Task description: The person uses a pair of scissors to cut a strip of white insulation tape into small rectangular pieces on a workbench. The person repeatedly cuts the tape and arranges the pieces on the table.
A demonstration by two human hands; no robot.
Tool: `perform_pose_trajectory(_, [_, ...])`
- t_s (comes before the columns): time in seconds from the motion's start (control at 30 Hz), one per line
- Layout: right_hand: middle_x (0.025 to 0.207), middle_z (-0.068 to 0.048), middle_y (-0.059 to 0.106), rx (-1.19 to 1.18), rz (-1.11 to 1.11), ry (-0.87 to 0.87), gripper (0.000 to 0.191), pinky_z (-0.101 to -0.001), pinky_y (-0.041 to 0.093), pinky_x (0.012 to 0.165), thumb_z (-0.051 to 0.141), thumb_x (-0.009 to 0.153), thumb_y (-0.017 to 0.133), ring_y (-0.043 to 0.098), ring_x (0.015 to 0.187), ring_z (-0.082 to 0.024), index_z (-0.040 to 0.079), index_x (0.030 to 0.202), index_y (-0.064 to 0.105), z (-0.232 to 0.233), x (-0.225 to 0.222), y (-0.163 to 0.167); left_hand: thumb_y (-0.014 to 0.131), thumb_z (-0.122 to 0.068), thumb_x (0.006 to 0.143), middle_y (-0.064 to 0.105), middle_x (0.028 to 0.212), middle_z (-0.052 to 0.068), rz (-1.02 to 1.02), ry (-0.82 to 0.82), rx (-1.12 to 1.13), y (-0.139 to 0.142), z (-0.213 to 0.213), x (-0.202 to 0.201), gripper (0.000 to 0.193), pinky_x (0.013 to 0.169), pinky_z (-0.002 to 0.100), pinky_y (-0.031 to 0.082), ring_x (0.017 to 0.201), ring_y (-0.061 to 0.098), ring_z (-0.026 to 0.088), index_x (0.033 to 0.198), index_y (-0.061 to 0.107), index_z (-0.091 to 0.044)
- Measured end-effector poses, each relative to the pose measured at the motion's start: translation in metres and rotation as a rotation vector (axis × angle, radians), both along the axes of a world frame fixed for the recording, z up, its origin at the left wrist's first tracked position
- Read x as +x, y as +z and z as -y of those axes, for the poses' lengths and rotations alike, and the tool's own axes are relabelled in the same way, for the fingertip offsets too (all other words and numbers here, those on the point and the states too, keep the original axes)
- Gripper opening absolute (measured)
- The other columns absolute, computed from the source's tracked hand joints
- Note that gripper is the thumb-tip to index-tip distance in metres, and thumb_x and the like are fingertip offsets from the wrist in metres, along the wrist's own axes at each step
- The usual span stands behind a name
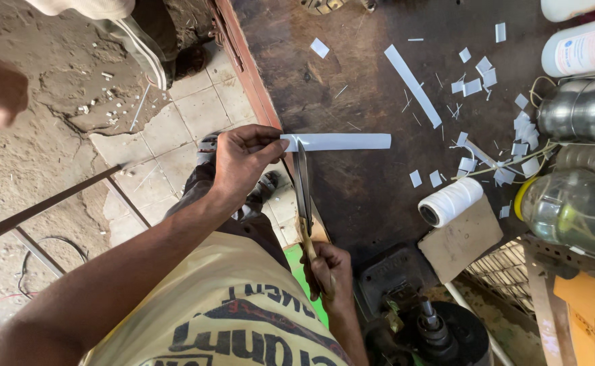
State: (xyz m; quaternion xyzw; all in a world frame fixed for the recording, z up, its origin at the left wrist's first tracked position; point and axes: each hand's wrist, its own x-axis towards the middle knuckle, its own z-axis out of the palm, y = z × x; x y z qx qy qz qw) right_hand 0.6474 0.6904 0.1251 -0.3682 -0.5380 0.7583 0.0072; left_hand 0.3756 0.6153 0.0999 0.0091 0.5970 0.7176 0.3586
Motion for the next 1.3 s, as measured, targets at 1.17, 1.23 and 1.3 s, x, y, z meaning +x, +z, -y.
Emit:
perform_pose_trajectory(1.17, [0.049,0.000,0.056,0.125,0.110,-0.173,0.030,-0.0260,0.029,0.029,0.028,0.082,0.081,0.042,0.032,-0.006,0.001,0.077,0.070,0.004,-0.033,0.014,0.075,0.000,0.094,0.073,0.086,0.009,0.115,-0.080,0.106,-0.016,0.016,-0.010,0.014,0.072,0.028,0.057,0.078,0.068,0.012,0.103,0.066,0.005])
perform_pose_trajectory(1.23, [0.050,0.000,0.055,0.127,0.143,-0.163,0.034,-0.0257,0.030,0.029,0.031,0.084,0.082,0.042,0.032,-0.006,0.002,0.075,0.067,-0.002,-0.033,0.014,0.074,-0.001,0.093,0.074,0.087,0.007,0.142,-0.083,0.105,-0.016,0.017,-0.013,0.015,0.074,0.028,0.059,0.079,0.070,0.012,0.105,0.065,0.002])
perform_pose_trajectory(1.3, [0.050,0.000,0.055,0.132,0.173,-0.154,0.036,-0.0254,0.030,0.029,0.033,0.085,0.082,0.042,0.032,-0.006,0.003,0.075,0.065,-0.005,-0.033,0.015,0.071,-0.004,0.091,0.076,0.088,0.004,0.181,-0.083,0.112,-0.016,0.016,-0.012,0.017,0.075,0.026,0.061,0.080,0.072,0.010,0.108,0.069,-0.003])
